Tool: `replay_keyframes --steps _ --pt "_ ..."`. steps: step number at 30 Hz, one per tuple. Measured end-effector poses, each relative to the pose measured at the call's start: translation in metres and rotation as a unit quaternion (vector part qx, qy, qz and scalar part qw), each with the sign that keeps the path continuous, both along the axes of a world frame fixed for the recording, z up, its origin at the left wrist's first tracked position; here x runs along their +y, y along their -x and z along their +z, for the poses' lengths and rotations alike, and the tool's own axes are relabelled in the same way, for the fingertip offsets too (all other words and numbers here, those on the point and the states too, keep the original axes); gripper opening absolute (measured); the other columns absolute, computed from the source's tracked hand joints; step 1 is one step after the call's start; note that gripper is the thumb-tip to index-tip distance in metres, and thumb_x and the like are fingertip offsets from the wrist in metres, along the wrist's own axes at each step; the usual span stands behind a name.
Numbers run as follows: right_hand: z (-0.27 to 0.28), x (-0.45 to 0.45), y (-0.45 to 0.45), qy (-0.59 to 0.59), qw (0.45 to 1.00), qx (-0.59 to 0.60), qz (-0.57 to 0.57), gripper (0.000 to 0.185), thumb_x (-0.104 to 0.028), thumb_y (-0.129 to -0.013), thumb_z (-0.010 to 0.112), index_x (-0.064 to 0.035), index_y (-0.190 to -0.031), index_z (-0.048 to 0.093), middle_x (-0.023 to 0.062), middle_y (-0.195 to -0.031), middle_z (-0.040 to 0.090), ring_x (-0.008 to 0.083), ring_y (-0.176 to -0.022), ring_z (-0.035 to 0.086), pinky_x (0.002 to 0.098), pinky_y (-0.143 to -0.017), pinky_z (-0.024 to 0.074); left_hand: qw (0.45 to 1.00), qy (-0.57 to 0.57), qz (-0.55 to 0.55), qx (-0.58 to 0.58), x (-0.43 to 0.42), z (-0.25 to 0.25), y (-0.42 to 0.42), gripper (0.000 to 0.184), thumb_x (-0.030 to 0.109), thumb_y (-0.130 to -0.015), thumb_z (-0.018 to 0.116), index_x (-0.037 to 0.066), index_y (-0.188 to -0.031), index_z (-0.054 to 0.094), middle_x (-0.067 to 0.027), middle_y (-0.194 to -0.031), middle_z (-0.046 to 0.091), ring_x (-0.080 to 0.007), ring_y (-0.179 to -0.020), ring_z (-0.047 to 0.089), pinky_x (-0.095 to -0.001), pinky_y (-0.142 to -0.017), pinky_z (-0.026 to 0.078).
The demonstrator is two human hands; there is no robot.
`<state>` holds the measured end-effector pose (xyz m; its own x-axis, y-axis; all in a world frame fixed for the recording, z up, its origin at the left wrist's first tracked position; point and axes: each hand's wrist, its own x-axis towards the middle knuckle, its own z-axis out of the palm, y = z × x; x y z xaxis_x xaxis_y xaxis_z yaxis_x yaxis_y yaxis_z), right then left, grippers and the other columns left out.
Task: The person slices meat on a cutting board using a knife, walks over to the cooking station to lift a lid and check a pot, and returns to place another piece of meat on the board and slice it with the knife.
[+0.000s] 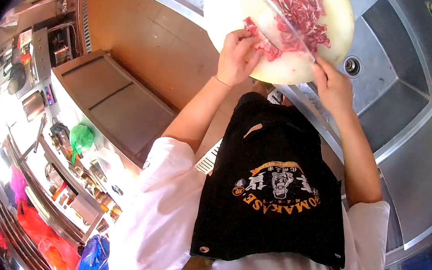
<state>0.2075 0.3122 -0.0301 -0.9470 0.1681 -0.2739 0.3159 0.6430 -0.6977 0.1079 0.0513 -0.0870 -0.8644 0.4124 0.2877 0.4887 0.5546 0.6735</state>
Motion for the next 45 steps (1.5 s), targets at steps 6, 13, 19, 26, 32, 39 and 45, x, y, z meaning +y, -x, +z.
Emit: replay_keyframes --steps 6,13,19,26,32,39,45 --pt "0.03 -0.023 0.0 -0.002 0.999 0.034 0.005 0.034 -0.037 -0.101 0.057 -0.0235 -0.131 0.067 0.0152 -0.106 0.074 0.0361 -0.093 0.071 0.0454 -0.078 0.0569 0.996 0.04 -0.036 0.07 0.002 0.003 0.005 0.031 0.011 -0.079 0.08 0.007 -0.108 0.07 -0.0141 -0.114 0.061 -0.0354 -0.106 0.058 -0.0434 -0.092 0.05" --pt "0.047 -0.025 -0.047 -0.03 0.995 -0.027 0.09 0.037 -0.035 -0.1 0.06 -0.0227 -0.135 0.061 0.0138 -0.093 0.072 0.0367 -0.083 0.07 0.0498 -0.068 0.0539 0.993 0.057 -0.065 0.075 0.005 0.007 0.009 0.031 0.009 -0.078 0.076 0.005 -0.108 0.07 -0.0129 -0.114 0.063 -0.0379 -0.111 0.056 -0.045 -0.095 0.049" --pt "0.027 -0.049 0.005 0.001 0.995 0.019 0.096 0.036 -0.034 -0.1 0.058 -0.0225 -0.134 0.062 0.0146 -0.085 0.071 0.0378 -0.078 0.069 0.0506 -0.067 0.0534 0.994 0.064 -0.07 0.05 0.002 0.002 0.011 0.04 0.012 -0.079 0.077 0.009 -0.119 0.07 -0.0126 -0.112 0.062 -0.0372 -0.108 0.056 -0.045 -0.096 0.048" --pt "0.042 -0.039 -0.035 -0.036 0.991 -0.072 0.103 0.038 -0.03 -0.101 0.059 -0.0224 -0.138 0.061 0.017 -0.101 0.074 0.0382 -0.088 0.071 0.0483 -0.074 0.0565 0.997 0.05 -0.054 0.033 0.003 0.0 0.009 0.037 0.009 -0.077 0.078 0.01 -0.113 0.072 -0.011 -0.111 0.063 -0.0366 -0.108 0.056 -0.0442 -0.095 0.048" --pt "0.008 -0.074 0.056 -0.026 0.993 -0.052 0.106 0.038 -0.037 -0.1 0.055 -0.0273 -0.138 0.058 0.0198 -0.087 0.071 0.042 -0.08 0.069 0.0556 -0.068 0.0545 0.996 0.013 -0.061 0.061 0.004 0.005 0.011 0.024 0.006 -0.076 0.077 0.008 -0.1 0.073 -0.0091 -0.109 0.064 -0.0331 -0.104 0.058 -0.0423 -0.09 0.05" --pt "0.018 -0.048 0.069 0.071 0.997 -0.01 -0.017 0.034 -0.038 -0.103 0.053 -0.0227 -0.131 0.065 0.0138 -0.096 0.074 0.0383 -0.089 0.07 0.0472 -0.08 0.0552 0.997 -0.005 -0.052 0.057 0.002 0.0 0.003 0.023 0.007 -0.078 0.077 0.008 -0.101 0.073 -0.0084 -0.108 0.064 -0.0325 -0.103 0.059 -0.0399 -0.088 0.051" --pt "0.057 -0.031 -0.031 -0.024 0.994 -0.019 0.107 0.041 -0.03 -0.098 0.063 -0.0249 -0.139 0.061 0.0155 -0.102 0.072 0.0362 -0.088 0.071 0.0475 -0.072 0.0565 0.995 0.047 -0.055 0.062 -0.001 -0.002 0.004 0.028 0.008 -0.079 0.076 0.007 -0.107 0.073 -0.0108 -0.111 0.064 -0.0347 -0.104 0.06 -0.0412 -0.089 0.052"
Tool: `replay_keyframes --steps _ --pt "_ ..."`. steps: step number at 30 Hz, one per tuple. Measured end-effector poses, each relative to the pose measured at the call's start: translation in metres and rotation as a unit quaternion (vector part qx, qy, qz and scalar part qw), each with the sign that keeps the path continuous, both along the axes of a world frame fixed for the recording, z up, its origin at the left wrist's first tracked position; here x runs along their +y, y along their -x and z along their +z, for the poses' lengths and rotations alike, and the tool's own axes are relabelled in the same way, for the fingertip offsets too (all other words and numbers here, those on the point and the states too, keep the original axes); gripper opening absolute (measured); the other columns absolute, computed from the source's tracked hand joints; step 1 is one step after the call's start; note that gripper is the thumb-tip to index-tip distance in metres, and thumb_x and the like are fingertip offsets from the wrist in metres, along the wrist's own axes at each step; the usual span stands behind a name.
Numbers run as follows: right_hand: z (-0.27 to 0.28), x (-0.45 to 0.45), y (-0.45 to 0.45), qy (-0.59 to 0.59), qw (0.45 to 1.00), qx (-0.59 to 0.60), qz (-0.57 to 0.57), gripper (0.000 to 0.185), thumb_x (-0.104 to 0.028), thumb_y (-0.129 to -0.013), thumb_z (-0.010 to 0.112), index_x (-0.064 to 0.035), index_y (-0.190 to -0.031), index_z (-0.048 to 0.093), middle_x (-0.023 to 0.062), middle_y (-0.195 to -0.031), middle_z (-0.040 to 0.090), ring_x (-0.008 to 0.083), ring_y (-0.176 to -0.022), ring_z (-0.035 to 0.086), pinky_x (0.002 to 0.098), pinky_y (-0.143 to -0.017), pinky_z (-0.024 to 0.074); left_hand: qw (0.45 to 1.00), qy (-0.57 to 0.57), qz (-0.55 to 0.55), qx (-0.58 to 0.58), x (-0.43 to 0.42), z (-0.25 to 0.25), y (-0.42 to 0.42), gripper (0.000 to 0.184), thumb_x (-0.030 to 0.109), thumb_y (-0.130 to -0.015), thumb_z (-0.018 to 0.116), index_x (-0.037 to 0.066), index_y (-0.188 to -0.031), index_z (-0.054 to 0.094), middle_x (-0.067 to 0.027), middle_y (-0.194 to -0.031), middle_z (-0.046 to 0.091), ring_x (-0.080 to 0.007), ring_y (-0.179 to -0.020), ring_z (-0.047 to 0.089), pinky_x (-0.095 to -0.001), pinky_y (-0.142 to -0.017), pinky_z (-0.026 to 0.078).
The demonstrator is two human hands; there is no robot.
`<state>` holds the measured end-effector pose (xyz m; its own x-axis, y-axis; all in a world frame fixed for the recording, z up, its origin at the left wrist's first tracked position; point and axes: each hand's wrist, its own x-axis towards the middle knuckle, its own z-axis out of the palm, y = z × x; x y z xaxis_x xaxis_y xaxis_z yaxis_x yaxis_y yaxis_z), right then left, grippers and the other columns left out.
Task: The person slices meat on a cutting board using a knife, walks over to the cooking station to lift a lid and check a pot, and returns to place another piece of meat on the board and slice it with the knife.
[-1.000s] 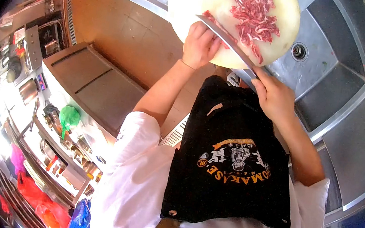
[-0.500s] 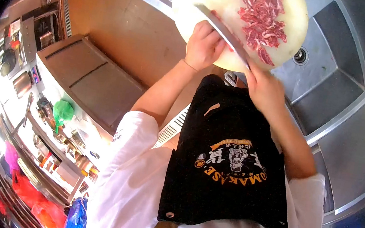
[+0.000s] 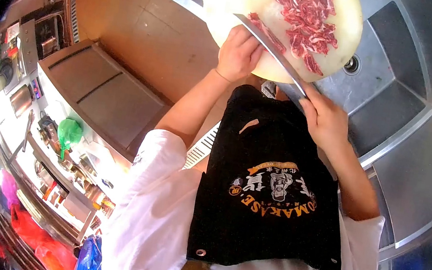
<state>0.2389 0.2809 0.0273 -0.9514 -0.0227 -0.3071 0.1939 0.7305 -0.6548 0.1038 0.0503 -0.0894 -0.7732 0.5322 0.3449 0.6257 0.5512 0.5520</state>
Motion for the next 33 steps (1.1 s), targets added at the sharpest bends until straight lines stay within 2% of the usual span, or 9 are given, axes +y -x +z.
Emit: replay_keyframes --steps 8,17,19,21,23,24,27,30,33 --pt "-0.039 -0.024 0.035 -0.037 0.997 0.06 0.013 0.047 -0.036 -0.099 0.059 -0.0281 -0.145 0.053 0.0139 -0.082 0.069 0.0371 -0.072 0.069 0.0498 -0.061 0.0548 1.0 -0.01 0.006 -0.003 0.003 0.002 0.003 0.029 0.006 -0.077 0.075 0.006 -0.106 0.073 -0.0107 -0.109 0.065 -0.0342 -0.102 0.06 -0.0418 -0.089 0.051" --pt "-0.034 -0.016 -0.006 -0.033 0.999 -0.022 -0.01 0.045 -0.034 -0.1 0.058 -0.0284 -0.145 0.054 0.0188 -0.091 0.072 0.0405 -0.079 0.07 0.0535 -0.066 0.0551 0.999 -0.026 0.017 -0.008 0.007 0.003 0.003 0.028 0.005 -0.076 0.075 0.007 -0.104 0.074 -0.0102 -0.107 0.065 -0.0336 -0.103 0.06 -0.0416 -0.089 0.052" --pt "-0.063 -0.033 0.038 -0.017 0.999 0.041 -0.014 0.041 -0.034 -0.1 0.057 -0.0265 -0.14 0.059 0.0175 -0.092 0.072 0.0393 -0.082 0.071 0.0531 -0.07 0.0554 1.0 -0.018 0.019 -0.013 0.006 0.004 0.002 0.025 0.007 -0.077 0.075 0.007 -0.102 0.074 -0.0097 -0.107 0.066 -0.0334 -0.103 0.061 -0.0412 -0.088 0.052" --pt "-0.048 -0.05 0.097 0.001 0.999 -0.031 -0.012 0.038 -0.036 -0.102 0.055 -0.0233 -0.137 0.063 0.0172 -0.101 0.073 0.0412 -0.088 0.07 0.0495 -0.077 0.0553 0.999 -0.034 0.006 0.014 0.006 0.0 0.003 0.02 0.007 -0.078 0.075 0.007 -0.098 0.074 -0.0082 -0.106 0.065 -0.0326 -0.103 0.061 -0.0399 -0.087 0.053" --pt "-0.08 -0.047 0.127 0.069 0.994 0.009 -0.087 0.037 -0.042 -0.103 0.052 -0.0229 -0.133 0.066 0.0162 -0.099 0.074 0.0401 -0.088 0.07 0.0457 -0.078 0.0555 0.998 -0.053 0.002 0.025 0.008 0.002 0.005 0.016 0.007 -0.08 0.075 0.008 -0.096 0.074 -0.0072 -0.106 0.065 -0.032 -0.102 0.061 -0.0399 -0.086 0.053" --pt "-0.065 -0.041 0.134 -0.023 0.996 -0.013 -0.083 0.039 -0.042 -0.103 0.054 -0.021 -0.133 0.066 0.0162 -0.102 0.074 0.0375 -0.091 0.071 0.0418 -0.079 0.0558 0.998 -0.054 -0.001 0.017 0.007 0.002 0.004 0.016 0.006 -0.08 0.075 0.008 -0.096 0.074 -0.0074 -0.106 0.065 -0.0317 -0.101 0.061 -0.0401 -0.086 0.053" --pt "-0.037 -0.017 0.112 0.069 0.989 0.011 -0.132 0.041 -0.046 -0.103 0.048 -0.0238 -0.133 0.065 0.0151 -0.095 0.074 0.0375 -0.089 0.07 0.0483 -0.077 0.0548 0.998 -0.065 0.012 -0.001 0.007 0.003 0.002 0.016 0.006 -0.08 0.075 0.008 -0.096 0.073 -0.008 -0.107 0.064 -0.0315 -0.101 0.061 -0.0401 -0.085 0.053" --pt "-0.021 -0.004 0.046 0.007 0.999 0.033 -0.033 0.036 -0.032 -0.101 0.056 -0.0203 -0.135 0.064 0.0146 -0.11 0.073 0.0382 -0.097 0.069 0.0477 -0.082 0.0556 0.998 -0.061 0.019 -0.007 0.006 0.003 -0.001 0.018 0.006 -0.08 0.075 0.007 -0.098 0.073 -0.0089 -0.109 0.064 -0.0322 -0.102 0.06 -0.0402 -0.084 0.053" --pt "-0.005 -0.001 -0.001 -0.003 1.0 0.011 0.002 0.04 -0.032 -0.1 0.062 -0.0229 -0.139 0.061 0.0179 -0.108 0.072 0.0387 -0.09 0.071 0.0479 -0.072 0.0566 0.999 -0.033 0.021 0.003 0.004 0.001 -0.001 0.021 0.006 -0.08 0.075 0.006 -0.101 0.073 -0.0097 -0.108 0.064 -0.0333 -0.101 0.06 -0.0405 -0.084 0.053"
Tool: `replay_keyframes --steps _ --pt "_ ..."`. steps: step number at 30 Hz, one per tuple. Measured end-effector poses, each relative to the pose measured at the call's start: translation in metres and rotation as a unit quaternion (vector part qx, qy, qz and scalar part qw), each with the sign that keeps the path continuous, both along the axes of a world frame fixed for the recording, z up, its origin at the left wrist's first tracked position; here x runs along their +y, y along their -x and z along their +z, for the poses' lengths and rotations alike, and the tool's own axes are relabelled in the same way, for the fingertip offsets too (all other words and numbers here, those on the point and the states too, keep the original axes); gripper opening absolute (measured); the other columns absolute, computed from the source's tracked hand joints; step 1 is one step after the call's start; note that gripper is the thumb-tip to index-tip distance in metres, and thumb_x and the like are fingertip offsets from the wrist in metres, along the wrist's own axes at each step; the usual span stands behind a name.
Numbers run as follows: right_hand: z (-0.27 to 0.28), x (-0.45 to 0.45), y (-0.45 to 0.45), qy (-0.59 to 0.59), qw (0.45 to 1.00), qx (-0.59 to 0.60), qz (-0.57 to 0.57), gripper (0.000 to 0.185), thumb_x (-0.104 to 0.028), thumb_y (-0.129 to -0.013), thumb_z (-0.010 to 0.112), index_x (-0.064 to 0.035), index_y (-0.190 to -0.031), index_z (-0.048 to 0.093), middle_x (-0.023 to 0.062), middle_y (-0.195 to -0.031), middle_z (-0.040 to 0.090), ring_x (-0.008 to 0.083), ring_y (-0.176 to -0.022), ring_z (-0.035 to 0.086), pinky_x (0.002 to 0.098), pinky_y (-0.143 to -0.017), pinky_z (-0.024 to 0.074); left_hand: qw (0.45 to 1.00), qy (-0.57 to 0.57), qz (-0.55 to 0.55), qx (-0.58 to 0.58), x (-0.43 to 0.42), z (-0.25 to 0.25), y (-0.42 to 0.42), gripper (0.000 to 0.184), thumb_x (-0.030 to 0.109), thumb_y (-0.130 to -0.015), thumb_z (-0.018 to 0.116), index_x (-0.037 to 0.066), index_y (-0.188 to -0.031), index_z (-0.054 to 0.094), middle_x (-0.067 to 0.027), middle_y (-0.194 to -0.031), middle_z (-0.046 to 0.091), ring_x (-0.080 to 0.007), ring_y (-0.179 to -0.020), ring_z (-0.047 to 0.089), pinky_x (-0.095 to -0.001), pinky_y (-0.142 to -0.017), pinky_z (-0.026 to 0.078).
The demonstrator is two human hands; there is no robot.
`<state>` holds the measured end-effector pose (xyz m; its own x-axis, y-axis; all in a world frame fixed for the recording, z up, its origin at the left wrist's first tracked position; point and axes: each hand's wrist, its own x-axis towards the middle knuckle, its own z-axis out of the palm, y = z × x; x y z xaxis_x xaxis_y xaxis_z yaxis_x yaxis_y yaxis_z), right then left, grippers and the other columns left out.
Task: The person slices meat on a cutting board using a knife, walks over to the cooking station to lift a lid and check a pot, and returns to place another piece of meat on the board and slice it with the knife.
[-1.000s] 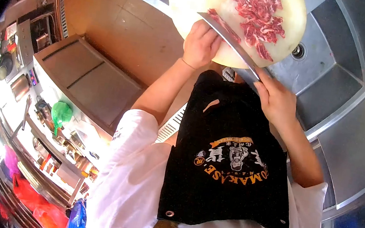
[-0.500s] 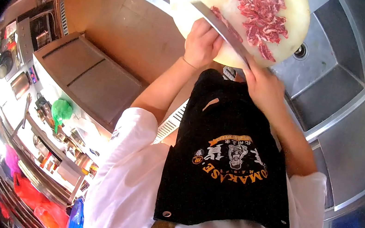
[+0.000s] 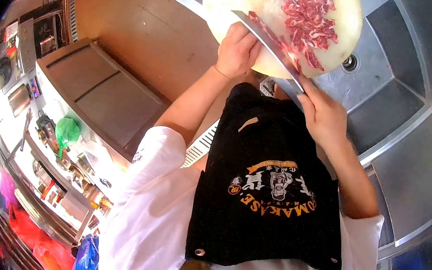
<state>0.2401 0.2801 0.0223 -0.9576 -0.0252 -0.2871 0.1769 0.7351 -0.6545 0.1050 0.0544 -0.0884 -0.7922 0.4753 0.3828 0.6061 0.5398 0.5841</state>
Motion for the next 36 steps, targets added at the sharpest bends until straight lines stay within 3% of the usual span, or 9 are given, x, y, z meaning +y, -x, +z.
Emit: replay_keyframes --steps 9,15,18,20,22,28,30,34,36 --pt "-0.039 -0.023 0.038 0.019 0.997 0.072 -0.003 0.041 -0.032 -0.099 0.06 -0.0245 -0.139 0.06 0.0152 -0.091 0.073 0.0383 -0.077 0.07 0.0491 -0.064 0.056 1.0 0.004 -0.008 0.005 0.002 0.002 0.003 0.025 0.005 -0.079 0.074 0.005 -0.104 0.073 -0.0098 -0.104 0.066 -0.034 -0.102 0.061 -0.0413 -0.087 0.053" --pt "-0.021 -0.006 -0.001 -0.007 1.0 0.013 -0.011 0.034 -0.031 -0.101 0.058 -0.0232 -0.133 0.064 0.0174 -0.085 0.072 0.0386 -0.079 0.071 0.0516 -0.066 0.0552 1.0 -0.017 0.005 0.01 0.003 -0.004 -0.001 0.023 0.005 -0.079 0.075 0.006 -0.101 0.072 -0.0092 -0.106 0.067 -0.0335 -0.102 0.062 -0.0401 -0.087 0.053" --pt "-0.063 -0.027 0.047 0.008 0.999 0.051 -0.018 0.033 -0.034 -0.102 0.054 -0.0258 -0.133 0.064 0.0179 -0.087 0.072 0.0391 -0.081 0.071 0.0528 -0.069 0.055 1.0 -0.012 0.002 0.001 0.004 -0.004 0.002 0.021 0.005 -0.079 0.074 0.007 -0.1 0.072 -0.0088 -0.108 0.067 -0.0331 -0.103 0.062 -0.0394 -0.087 0.053" --pt "-0.046 -0.042 0.117 0.019 0.997 -0.072 0.006 0.038 -0.037 -0.102 0.054 -0.018 -0.133 0.065 0.017 -0.11 0.072 0.0384 -0.097 0.07 0.0471 -0.079 0.056 1.0 -0.007 -0.007 0.012 0.004 -0.003 0.006 0.02 0.005 -0.08 0.074 0.007 -0.099 0.072 -0.0086 -0.109 0.067 -0.033 -0.103 0.062 -0.0393 -0.087 0.053" --pt "-0.057 -0.036 0.148 0.074 0.995 -0.02 -0.058 0.04 -0.042 -0.102 0.053 -0.0164 -0.129 0.067 0.0161 -0.108 0.073 0.0368 -0.1 0.07 0.0446 -0.081 0.0552 0.999 -0.037 -0.025 0.015 0.003 -0.004 0.005 0.02 0.004 -0.08 0.073 0.007 -0.1 0.072 -0.0087 -0.108 0.066 -0.0332 -0.103 0.062 -0.0401 -0.087 0.053" --pt "-0.027 -0.004 0.054 0.04 0.995 0.071 -0.053 0.036 -0.039 -0.103 0.053 -0.0214 -0.132 0.065 0.0128 -0.107 0.073 0.0381 -0.094 0.07 0.0473 -0.082 0.0559 0.999 -0.048 0.001 0.001 0.007 -0.005 0.003 0.02 0.002 -0.08 0.073 0.007 -0.1 0.071 -0.0097 -0.107 0.066 -0.0329 -0.102 0.062 -0.0407 -0.087 0.053" --pt "-0.007 0.0 0.021 0.015 1.0 -0.021 -0.012 0.035 -0.032 -0.102 0.057 -0.0209 -0.134 0.065 0.0148 -0.112 0.072 0.038 -0.094 0.07 0.0457 -0.082 0.0564 0.999 -0.044 -0.01 0.012 0.004 -0.006 0.002 0.02 0.002 -0.08 0.073 0.006 -0.099 0.071 -0.0097 -0.106 0.066 -0.0327 -0.102 0.062 -0.0407 -0.087 0.053" --pt "-0.003 0.017 -0.003 0.034 0.999 -0.016 -0.039 0.034 -0.031 -0.101 0.06 -0.0212 -0.134 0.065 0.0174 -0.107 0.073 0.0377 -0.093 0.071 0.0442 -0.079 0.0568 1.0 -0.018 -0.003 0.008 0.006 -0.004 0.002 0.02 0.003 -0.079 0.074 0.007 -0.098 0.072 -0.0091 -0.104 0.065 -0.0316 -0.101 0.062 -0.0395 -0.085 0.053" --pt "-0.027 0.033 -0.001 0.163 0.946 -0.225 -0.168 0.035 -0.032 -0.101 0.061 -0.0202 -0.134 0.066 0.0171 -0.103 0.074 0.0369 -0.091 0.071 0.0429 -0.077 0.0568 0.999 -0.032 -0.002 0.011 0.008 -0.004 0.002 0.02 0.003 -0.079 0.075 0.007 -0.098 0.072 -0.009 -0.104 0.065 -0.0314 -0.101 0.061 -0.0391 -0.085 0.053"
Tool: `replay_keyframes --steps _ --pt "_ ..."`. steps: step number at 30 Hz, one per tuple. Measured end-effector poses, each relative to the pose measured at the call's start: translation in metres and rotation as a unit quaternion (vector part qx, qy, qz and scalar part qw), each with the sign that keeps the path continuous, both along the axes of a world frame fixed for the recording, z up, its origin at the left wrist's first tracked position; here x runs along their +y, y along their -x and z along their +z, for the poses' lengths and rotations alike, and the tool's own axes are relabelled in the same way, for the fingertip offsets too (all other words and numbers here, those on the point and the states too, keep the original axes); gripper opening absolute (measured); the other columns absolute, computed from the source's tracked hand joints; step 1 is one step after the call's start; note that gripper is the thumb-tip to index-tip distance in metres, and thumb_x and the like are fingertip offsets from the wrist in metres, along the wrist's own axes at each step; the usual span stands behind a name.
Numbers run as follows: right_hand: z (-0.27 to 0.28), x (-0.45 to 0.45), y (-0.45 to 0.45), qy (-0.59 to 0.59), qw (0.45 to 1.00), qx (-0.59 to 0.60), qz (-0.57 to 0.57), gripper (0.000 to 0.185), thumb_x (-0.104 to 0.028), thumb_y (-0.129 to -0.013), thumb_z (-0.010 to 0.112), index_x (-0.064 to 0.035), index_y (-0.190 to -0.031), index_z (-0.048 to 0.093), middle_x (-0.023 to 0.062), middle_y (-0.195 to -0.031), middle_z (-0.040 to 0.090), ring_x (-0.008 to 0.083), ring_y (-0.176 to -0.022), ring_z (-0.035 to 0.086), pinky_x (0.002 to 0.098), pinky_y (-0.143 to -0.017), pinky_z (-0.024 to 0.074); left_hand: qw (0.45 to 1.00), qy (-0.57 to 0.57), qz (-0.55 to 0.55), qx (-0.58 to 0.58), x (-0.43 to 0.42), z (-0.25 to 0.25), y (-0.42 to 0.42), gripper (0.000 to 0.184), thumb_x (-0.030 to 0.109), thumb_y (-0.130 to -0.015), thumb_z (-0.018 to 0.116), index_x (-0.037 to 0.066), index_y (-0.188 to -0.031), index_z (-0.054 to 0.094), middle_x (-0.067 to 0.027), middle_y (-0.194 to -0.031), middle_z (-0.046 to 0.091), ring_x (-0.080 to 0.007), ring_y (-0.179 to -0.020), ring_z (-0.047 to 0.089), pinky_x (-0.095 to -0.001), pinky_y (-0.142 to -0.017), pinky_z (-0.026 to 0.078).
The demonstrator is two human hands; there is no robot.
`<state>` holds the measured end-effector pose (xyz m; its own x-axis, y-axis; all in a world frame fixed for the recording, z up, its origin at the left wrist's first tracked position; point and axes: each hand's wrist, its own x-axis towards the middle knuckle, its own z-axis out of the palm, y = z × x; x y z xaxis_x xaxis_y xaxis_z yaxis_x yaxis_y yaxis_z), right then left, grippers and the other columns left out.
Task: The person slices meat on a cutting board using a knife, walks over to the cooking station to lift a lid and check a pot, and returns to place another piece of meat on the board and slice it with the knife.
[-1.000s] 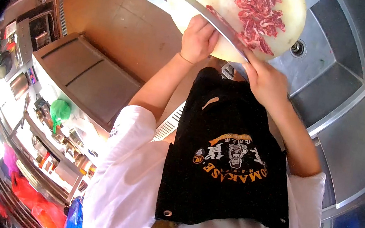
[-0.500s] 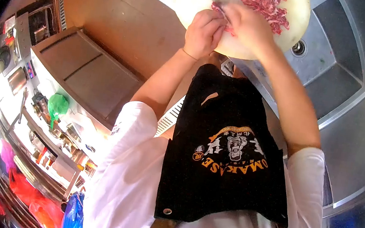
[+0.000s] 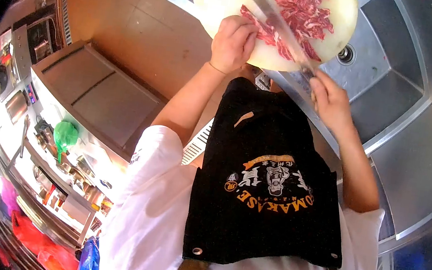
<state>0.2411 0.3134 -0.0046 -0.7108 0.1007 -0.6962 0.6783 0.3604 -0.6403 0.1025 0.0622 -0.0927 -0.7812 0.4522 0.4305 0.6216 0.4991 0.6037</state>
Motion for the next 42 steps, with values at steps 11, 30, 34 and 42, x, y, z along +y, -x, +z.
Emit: replay_keyframes --steps 11,30,34,42 --pt "0.02 -0.012 0.026 -0.148 0.961 0.206 0.113 0.034 -0.036 -0.099 0.063 -0.023 -0.131 0.066 0.0125 -0.108 0.074 0.0354 -0.091 0.072 0.0435 -0.076 0.0577 1.0 0.005 -0.011 0.0 -0.001 -0.003 0.002 0.023 0.002 -0.08 0.073 0.006 -0.103 0.071 -0.0102 -0.107 0.065 -0.0333 -0.102 0.06 -0.0411 -0.085 0.052" --pt "-0.003 -0.04 0.022 -0.18 0.95 0.158 0.201 0.042 -0.029 -0.1 0.057 -0.0253 -0.141 0.056 0.0137 -0.093 0.073 0.038 -0.083 0.07 0.0506 -0.071 0.055 0.999 0.039 0.003 -0.027 -0.001 0.003 0.002 0.02 0.004 -0.078 0.074 0.004 -0.098 0.073 -0.01 -0.106 0.067 -0.0327 -0.101 0.062 -0.0393 -0.088 0.053" --pt "-0.017 -0.071 0.134 -0.162 0.933 0.238 0.215 0.042 -0.033 -0.1 0.056 -0.0249 -0.141 0.058 0.0124 -0.097 0.073 0.0366 -0.09 0.07 0.0472 -0.076 0.0556 1.0 0.006 -0.017 0.004 -0.002 0.003 0.001 0.019 0.003 -0.079 0.073 0.006 -0.098 0.072 -0.0094 -0.108 0.066 -0.032 -0.101 0.062 -0.0395 -0.087 0.053" --pt "0.019 -0.029 0.035 -0.144 0.952 0.204 0.175 0.038 -0.036 -0.101 0.058 -0.0229 -0.137 0.063 0.017 -0.107 0.072 0.0378 -0.091 0.07 0.047 -0.076 0.0561 1.0 0.027 -0.002 -0.005 -0.004 -0.003 0.0 0.02 0.002 -0.078 0.072 0.005 -0.098 0.071 -0.0119 -0.104 0.063 -0.0348 -0.1 0.06 -0.0412 -0.086 0.052"
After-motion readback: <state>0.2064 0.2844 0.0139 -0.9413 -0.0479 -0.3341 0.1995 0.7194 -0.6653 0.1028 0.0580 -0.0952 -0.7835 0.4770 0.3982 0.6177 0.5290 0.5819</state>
